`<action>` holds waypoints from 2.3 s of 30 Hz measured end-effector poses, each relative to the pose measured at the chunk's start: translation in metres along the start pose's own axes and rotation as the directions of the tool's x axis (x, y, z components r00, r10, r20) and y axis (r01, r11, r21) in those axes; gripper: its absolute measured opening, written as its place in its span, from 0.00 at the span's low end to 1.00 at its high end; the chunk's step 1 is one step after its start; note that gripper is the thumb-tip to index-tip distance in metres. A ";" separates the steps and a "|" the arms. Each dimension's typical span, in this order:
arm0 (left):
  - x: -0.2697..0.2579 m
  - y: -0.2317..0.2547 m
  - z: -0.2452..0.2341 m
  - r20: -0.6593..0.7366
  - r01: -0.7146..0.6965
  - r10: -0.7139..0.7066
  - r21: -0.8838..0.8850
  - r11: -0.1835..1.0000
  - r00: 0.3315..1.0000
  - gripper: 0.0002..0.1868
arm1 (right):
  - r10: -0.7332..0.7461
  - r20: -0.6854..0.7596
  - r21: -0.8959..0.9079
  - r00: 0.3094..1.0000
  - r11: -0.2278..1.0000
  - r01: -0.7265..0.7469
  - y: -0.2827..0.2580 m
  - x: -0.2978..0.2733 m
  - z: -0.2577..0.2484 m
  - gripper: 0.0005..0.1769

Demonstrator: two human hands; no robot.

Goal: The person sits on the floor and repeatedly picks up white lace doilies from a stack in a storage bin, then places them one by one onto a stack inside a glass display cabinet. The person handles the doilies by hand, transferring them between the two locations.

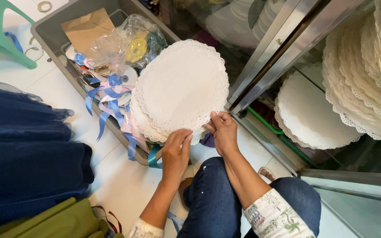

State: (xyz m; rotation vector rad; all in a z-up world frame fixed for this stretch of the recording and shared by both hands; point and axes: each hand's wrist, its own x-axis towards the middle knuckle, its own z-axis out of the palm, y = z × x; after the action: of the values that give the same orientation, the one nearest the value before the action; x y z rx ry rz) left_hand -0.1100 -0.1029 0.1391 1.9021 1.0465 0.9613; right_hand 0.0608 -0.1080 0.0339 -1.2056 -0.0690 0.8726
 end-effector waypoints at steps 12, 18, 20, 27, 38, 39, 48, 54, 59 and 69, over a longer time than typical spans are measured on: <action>0.036 -0.045 0.040 0.073 -0.188 0.180 0.107 0.976 0.981 0.17 | -0.061 0.147 -0.021 0.987 0.998 0.065 0.008 0.003 -0.008 0.21; 0.038 -0.043 0.038 0.073 -0.144 0.136 0.112 0.983 0.988 0.15 | -0.048 0.140 -0.013 0.989 0.999 0.050 -0.006 -0.010 0.003 0.23; 0.039 -0.040 0.037 0.060 -0.141 0.134 0.134 0.981 0.989 0.12 | -0.053 0.130 -0.021 0.990 0.998 0.056 -0.006 -0.011 0.003 0.23; 0.047 -0.022 0.013 -0.055 -0.093 0.114 0.292 0.952 0.992 0.07 | -0.140 0.039 -0.175 0.989 0.974 0.145 -0.010 -0.009 -0.002 0.22; 0.019 -0.006 0.001 -0.119 -0.134 0.202 0.426 0.895 0.972 0.07 | -0.199 0.168 -0.207 0.966 0.950 0.232 -0.043 -0.050 0.029 0.21; 0.013 -0.003 0.003 -0.102 -0.098 0.149 0.396 0.913 0.984 0.07 | -0.108 0.198 -0.162 0.974 0.977 0.141 -0.038 -0.046 0.029 0.30; -0.043 -0.035 0.004 0.017 -0.341 0.347 0.224 0.913 0.938 0.12 | -0.007 0.148 0.049 0.989 0.999 0.000 -0.023 -0.028 0.012 0.23; -0.061 -0.046 -0.002 -0.166 0.410 -0.535 -0.471 0.781 0.828 0.12 | 0.046 0.124 0.071 0.991 0.996 -0.055 -0.017 -0.019 0.000 0.18; -0.046 -0.023 -0.008 0.159 0.539 -0.767 -0.798 0.271 0.622 0.20 | 0.144 0.077 0.101 0.987 0.983 -0.151 -0.043 -0.039 0.003 0.30; -0.035 -0.065 0.015 0.069 0.537 -0.758 -0.747 0.392 0.649 0.26 | 0.095 0.062 0.089 0.994 0.991 -0.100 -0.039 -0.042 -0.037 0.24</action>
State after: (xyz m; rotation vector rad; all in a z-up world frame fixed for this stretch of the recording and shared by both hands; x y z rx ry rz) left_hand -0.1315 -0.1128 0.0674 0.5640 1.2042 0.9526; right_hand 0.0709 -0.1663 0.0680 -1.1052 -0.0162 0.9857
